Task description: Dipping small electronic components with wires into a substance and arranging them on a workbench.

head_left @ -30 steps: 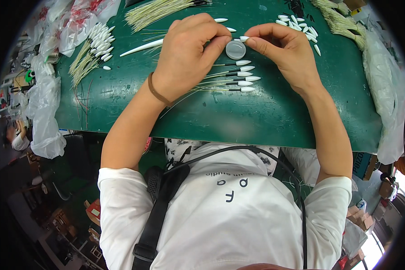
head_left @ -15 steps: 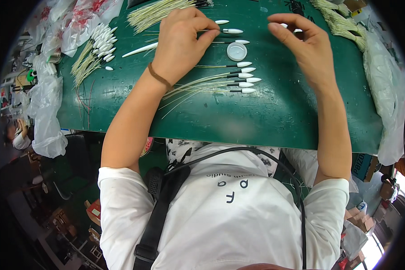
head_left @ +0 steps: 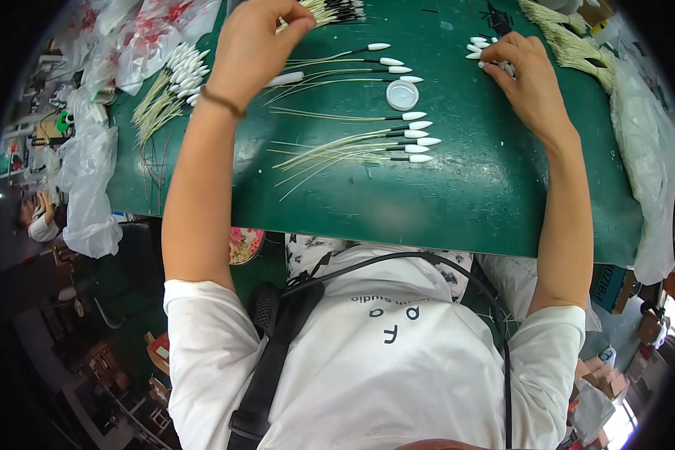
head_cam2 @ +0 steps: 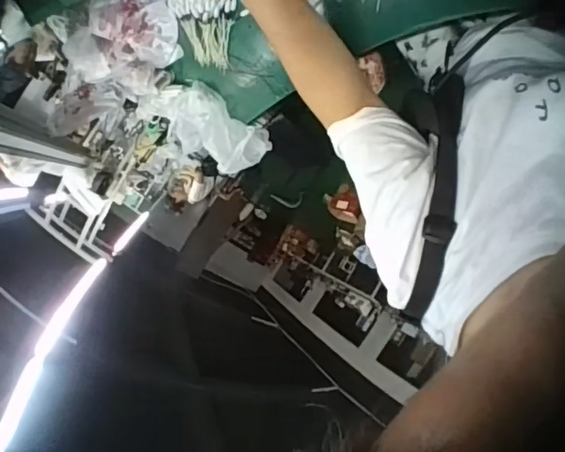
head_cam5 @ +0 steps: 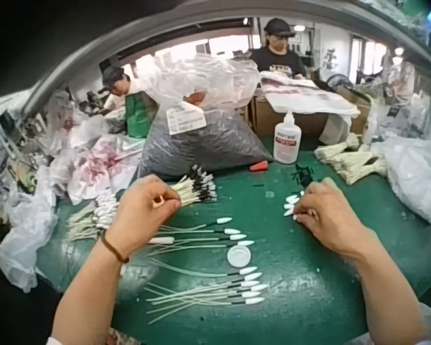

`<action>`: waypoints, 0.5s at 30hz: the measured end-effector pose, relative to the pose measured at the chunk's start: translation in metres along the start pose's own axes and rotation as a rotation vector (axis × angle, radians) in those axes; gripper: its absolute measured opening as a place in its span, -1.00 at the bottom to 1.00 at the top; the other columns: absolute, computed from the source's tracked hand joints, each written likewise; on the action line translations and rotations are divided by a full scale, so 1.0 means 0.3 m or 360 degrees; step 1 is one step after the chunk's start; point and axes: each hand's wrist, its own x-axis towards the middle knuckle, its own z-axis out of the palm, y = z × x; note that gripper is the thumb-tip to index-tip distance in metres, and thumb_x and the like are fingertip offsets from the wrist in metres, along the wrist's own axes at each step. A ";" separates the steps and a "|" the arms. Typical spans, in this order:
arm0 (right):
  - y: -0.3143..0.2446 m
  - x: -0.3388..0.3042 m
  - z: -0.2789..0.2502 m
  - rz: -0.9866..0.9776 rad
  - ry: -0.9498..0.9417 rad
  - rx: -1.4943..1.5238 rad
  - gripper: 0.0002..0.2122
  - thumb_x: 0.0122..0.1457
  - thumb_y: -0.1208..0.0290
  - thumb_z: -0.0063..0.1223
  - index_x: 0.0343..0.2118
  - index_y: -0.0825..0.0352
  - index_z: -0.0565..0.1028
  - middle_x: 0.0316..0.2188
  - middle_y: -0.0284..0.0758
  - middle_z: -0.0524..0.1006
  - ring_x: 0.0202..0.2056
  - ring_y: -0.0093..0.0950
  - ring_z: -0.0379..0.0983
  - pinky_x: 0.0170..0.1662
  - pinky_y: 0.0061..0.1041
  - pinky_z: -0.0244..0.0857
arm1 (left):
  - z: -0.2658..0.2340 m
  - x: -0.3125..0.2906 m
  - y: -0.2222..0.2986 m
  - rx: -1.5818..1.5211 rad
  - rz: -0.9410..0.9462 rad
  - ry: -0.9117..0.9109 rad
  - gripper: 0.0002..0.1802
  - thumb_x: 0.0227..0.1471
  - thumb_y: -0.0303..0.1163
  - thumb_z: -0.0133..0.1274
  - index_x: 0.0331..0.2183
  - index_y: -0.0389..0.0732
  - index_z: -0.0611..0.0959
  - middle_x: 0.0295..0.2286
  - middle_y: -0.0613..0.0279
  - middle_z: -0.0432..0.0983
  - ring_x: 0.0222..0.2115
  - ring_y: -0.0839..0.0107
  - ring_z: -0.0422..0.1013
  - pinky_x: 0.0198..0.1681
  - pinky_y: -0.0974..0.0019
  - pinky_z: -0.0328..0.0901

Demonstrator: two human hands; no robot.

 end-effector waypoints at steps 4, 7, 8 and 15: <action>-0.012 0.004 0.013 0.0023 -0.0043 -0.0075 -0.92 0.08 0.52 0.17 -0.38 0.34 0.51 -0.40 -0.28 0.44 -0.28 -0.25 0.33 -0.14 -0.31 0.27 | 0.049 0.062 0.019 0.0247 0.0153 0.0041 -0.88 -0.12 -0.51 0.21 -0.41 -0.25 0.66 -0.39 0.14 0.50 -0.31 0.11 0.41 -0.23 0.11 0.31; -0.017 -0.006 0.029 0.0002 0.0002 -0.0061 -0.93 0.11 0.53 0.14 -0.35 0.34 0.50 -0.37 -0.26 0.45 -0.27 -0.24 0.34 -0.14 -0.30 0.27 | 0.090 0.089 0.025 0.0410 0.0226 -0.0022 -0.92 -0.14 -0.43 0.24 -0.46 -0.14 0.68 -0.37 0.19 0.48 -0.27 0.12 0.38 -0.21 0.08 0.26; -0.021 -0.008 0.029 0.0001 0.0001 -0.0065 -0.93 0.11 0.53 0.14 -0.35 0.34 0.50 -0.37 -0.26 0.45 -0.27 -0.24 0.34 -0.14 -0.30 0.27 | 0.114 0.094 0.005 0.0503 0.0295 -0.0054 -0.93 -0.14 -0.41 0.24 -0.48 -0.11 0.68 -0.37 0.21 0.47 -0.26 0.13 0.37 -0.21 0.06 0.23; -0.057 0.003 0.013 0.0181 0.0265 0.0137 -0.91 0.18 0.51 0.10 -0.27 0.34 0.47 -0.35 -0.23 0.50 -0.25 -0.23 0.41 -0.17 -0.30 0.31 | 0.125 0.094 -0.032 0.0194 0.0476 0.0038 -0.92 -0.08 -0.47 0.18 -0.46 -0.19 0.58 -0.41 0.13 0.44 -0.30 0.09 0.37 -0.24 0.08 0.24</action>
